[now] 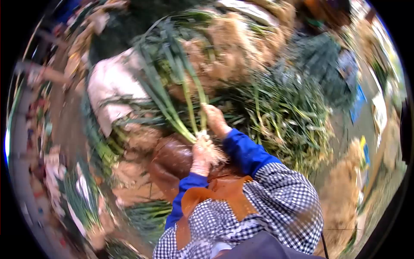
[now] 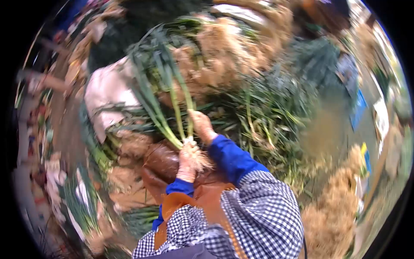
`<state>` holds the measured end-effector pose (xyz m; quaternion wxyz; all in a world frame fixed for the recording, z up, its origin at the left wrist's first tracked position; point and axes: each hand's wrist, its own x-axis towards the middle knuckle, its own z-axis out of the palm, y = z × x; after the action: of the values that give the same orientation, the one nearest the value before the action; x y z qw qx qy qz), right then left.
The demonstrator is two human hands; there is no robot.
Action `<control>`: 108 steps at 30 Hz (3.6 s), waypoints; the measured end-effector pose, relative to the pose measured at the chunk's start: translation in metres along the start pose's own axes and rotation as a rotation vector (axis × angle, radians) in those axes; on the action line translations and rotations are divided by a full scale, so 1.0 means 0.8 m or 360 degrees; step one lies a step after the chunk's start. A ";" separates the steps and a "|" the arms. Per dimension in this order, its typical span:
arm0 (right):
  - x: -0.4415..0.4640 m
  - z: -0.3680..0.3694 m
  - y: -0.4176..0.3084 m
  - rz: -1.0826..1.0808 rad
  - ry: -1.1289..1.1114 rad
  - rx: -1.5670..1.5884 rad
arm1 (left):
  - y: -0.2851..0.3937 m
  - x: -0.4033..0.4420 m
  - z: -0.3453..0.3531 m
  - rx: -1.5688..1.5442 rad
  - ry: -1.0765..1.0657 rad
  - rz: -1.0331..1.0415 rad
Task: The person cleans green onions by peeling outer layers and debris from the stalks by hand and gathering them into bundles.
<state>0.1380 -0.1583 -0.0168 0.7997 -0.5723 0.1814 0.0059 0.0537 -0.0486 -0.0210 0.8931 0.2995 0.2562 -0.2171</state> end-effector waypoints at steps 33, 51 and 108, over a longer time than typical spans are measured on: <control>-0.040 -0.109 -0.083 -0.0463 -0.1898 -0.2949 | 0.020 -0.011 0.018 -0.0207 -0.0163 0.0250; -0.020 -0.017 0.000 -0.1103 -0.0374 -0.1864 | -0.026 -0.014 0.011 0.0301 0.0226 0.0639; -0.047 -0.005 -0.098 -0.1059 -0.1302 -0.1389 | -0.006 -0.010 0.028 0.0454 0.0192 0.0765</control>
<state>0.1185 -0.1814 0.0647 0.4592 -0.8193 -0.3399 0.0482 0.0521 -0.0647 -0.0025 0.8509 0.4865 0.1975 -0.0148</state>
